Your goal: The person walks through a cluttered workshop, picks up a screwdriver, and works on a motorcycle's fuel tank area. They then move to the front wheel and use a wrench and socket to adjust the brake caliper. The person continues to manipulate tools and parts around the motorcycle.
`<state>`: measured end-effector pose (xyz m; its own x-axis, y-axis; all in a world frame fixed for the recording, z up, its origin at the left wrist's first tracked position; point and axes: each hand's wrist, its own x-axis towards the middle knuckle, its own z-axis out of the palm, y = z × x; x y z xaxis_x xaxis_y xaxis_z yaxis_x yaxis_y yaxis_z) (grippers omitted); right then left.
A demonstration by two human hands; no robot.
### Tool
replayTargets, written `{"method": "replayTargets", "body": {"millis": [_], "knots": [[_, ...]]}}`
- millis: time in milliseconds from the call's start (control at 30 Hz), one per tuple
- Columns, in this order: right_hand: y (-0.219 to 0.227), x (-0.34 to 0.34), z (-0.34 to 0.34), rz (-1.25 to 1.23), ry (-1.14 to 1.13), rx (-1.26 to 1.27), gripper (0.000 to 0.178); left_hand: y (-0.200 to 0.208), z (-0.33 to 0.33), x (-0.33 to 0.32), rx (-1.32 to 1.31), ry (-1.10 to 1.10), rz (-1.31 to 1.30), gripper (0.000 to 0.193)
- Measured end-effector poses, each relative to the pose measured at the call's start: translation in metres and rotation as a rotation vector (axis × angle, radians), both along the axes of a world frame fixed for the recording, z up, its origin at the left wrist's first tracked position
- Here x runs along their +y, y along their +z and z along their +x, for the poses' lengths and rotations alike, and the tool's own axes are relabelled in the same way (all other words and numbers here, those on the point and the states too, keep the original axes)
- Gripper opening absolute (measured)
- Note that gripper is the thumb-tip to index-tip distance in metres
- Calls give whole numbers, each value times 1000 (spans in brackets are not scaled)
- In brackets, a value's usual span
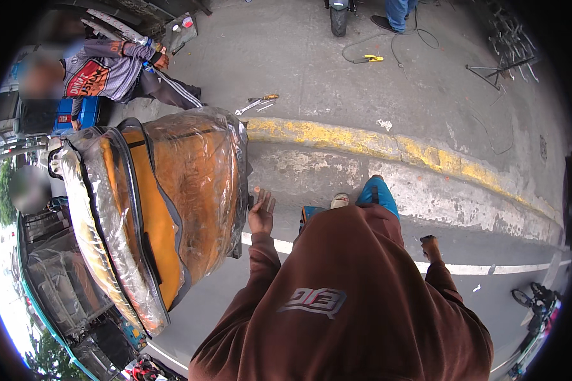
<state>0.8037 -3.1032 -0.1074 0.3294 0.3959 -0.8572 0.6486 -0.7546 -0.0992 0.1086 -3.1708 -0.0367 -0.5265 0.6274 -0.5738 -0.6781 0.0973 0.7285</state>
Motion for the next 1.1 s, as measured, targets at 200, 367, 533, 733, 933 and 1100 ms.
{"method": "replayTargets", "body": {"millis": [200,367,533,733,933,1100], "knots": [[-61,157,22,-434,166,27,14,25,11,39,-118,734,283,62],[-81,434,-84,23,376,307,16,46,8,80,-105,1208,224,50],[-10,718,-272,677,859,296,24,48,25,100,-28,1418,88,41],[7,821,-441,720,855,311,25,29,53,127,-36,1239,-135,52],[-86,745,-595,378,1054,433,29,-64,28,193,-489,330,-842,46],[-194,699,-764,207,1478,598,30,-141,-55,328,191,-120,-974,30]]}}
